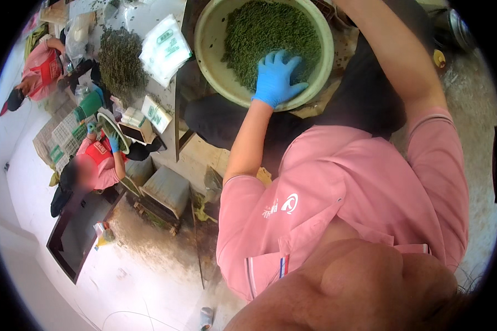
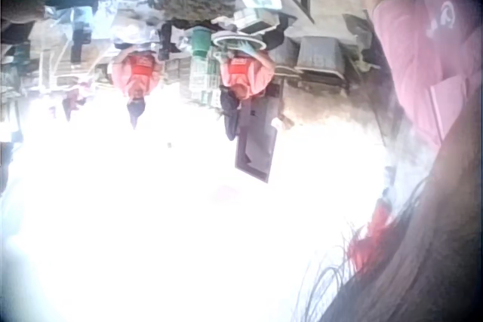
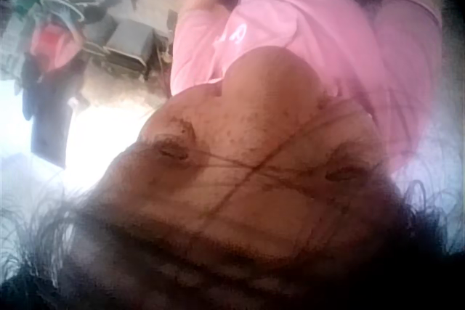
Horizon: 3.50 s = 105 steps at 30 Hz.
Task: The person sits on the floor and sorts green dried leaves from a basin on their lap, picking out small pieces by hand and placing them into a clear plastic bag. Other workers are visible in the background performing similar tasks.
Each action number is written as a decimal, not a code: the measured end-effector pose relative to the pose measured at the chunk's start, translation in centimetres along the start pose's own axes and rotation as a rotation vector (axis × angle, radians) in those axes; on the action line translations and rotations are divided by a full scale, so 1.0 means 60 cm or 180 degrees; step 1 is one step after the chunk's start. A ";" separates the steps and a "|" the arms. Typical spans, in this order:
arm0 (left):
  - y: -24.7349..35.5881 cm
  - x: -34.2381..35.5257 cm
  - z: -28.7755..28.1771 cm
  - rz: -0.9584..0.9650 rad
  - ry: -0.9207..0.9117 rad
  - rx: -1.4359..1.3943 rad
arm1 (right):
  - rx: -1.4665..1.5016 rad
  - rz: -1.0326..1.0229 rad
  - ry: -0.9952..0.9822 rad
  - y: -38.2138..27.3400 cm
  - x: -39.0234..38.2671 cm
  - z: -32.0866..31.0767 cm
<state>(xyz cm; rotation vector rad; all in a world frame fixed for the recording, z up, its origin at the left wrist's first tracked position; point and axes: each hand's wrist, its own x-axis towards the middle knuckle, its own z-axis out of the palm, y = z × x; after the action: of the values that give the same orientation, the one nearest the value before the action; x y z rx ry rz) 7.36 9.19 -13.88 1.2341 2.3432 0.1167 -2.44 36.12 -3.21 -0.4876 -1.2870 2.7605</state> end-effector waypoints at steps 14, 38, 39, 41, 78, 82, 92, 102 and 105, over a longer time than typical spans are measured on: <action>-0.029 0.054 0.035 0.0570 0.0529 0.0065 | -0.0148 0.0014 -0.0136 0.010 0.001 0.007; -0.036 -0.095 -0.048 -0.1836 0.2240 -0.5227 | -0.4969 -0.0526 -0.1628 0.103 -0.051 0.001; -0.040 -0.101 -0.039 -0.1818 0.2403 -0.5449 | -0.5015 -0.0652 -0.1848 0.118 -0.052 -0.003; -0.046 -0.112 -0.034 -0.1690 0.2294 -0.5928 | -0.5144 -0.0856 -0.2199 0.145 -0.056 -0.013; 0.015 -0.014 -0.103 -0.1008 0.1702 -0.2020 | -0.5117 -0.2261 -0.2360 0.216 -0.159 -0.086; 0.013 -0.006 -0.080 -0.0775 0.1575 -0.1425 | -0.5119 -0.2360 -0.2395 0.217 -0.157 -0.094; -0.022 -0.009 -0.106 -0.1112 0.1414 -0.1935 | -0.5116 -0.2560 -0.2460 0.203 -0.159 -0.095; -0.066 0.022 -0.146 -0.1192 -0.0183 -0.2381 | -0.5328 -0.2749 -0.2616 0.191 -0.151 -0.084; -0.070 0.042 -0.138 -0.1081 -0.0198 -0.1367 | -0.5503 -0.2734 -0.2612 0.189 -0.151 -0.079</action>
<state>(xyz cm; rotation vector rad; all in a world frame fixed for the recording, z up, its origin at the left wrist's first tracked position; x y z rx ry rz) -0.75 9.96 -8.80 0.6192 2.2764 0.4334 8.50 30.57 -12.27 1.0552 -2.7343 0.5737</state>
